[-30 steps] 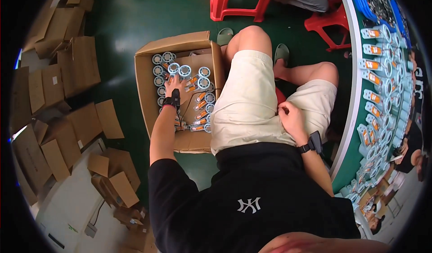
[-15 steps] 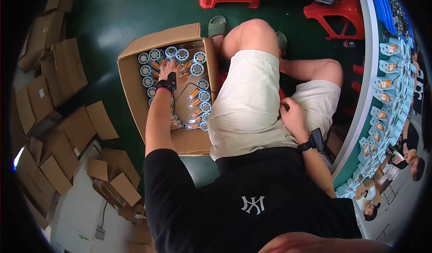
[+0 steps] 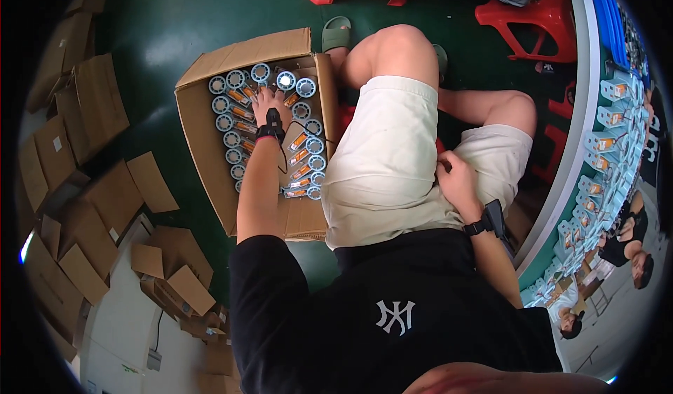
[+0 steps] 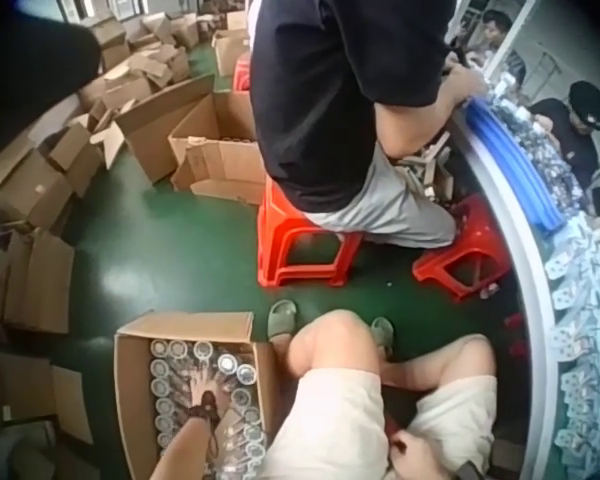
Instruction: The person fits circuit boards into fan housings by hand, places the assembled fans into a cardboard box, and then retrieves more fans from the box to continue the assembly.
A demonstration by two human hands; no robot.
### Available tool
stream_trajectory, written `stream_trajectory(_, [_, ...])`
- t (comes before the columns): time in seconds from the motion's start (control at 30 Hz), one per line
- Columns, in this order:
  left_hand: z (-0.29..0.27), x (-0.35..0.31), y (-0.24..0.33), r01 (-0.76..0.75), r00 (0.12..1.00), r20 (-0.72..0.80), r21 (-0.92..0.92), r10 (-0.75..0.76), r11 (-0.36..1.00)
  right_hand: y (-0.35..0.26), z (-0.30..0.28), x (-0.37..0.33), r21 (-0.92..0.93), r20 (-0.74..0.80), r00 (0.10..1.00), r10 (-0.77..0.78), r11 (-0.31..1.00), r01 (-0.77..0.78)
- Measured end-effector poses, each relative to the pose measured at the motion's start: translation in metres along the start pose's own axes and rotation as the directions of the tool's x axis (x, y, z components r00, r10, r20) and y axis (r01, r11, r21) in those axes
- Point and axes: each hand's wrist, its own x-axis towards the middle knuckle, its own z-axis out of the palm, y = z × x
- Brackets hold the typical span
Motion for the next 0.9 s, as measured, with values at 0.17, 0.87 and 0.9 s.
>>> stream_trajectory(0.17, [0.058, -0.042, 0.005, 0.142, 0.987, 0.112, -0.286, -0.114, 0.948, -0.008, -0.003, 0.001, 0.029, 0.015, 1.0, 0.021, 0.999, -0.021])
stream_trajectory(0.87, [0.023, -0.014, 0.029, 0.19, 0.966, 0.229, -0.317, -0.119, 0.929, -0.006, -0.006, 0.002, 0.015, -0.02, 0.996, -0.084, 0.996, 0.084])
stream_trajectory(0.9, [0.019, -0.011, 0.033, 0.19, 0.981, 0.082, -0.292, -0.174, 0.937, -0.006, -0.006, 0.001, 0.024, -0.025, 0.996, -0.081, 0.996, 0.082])
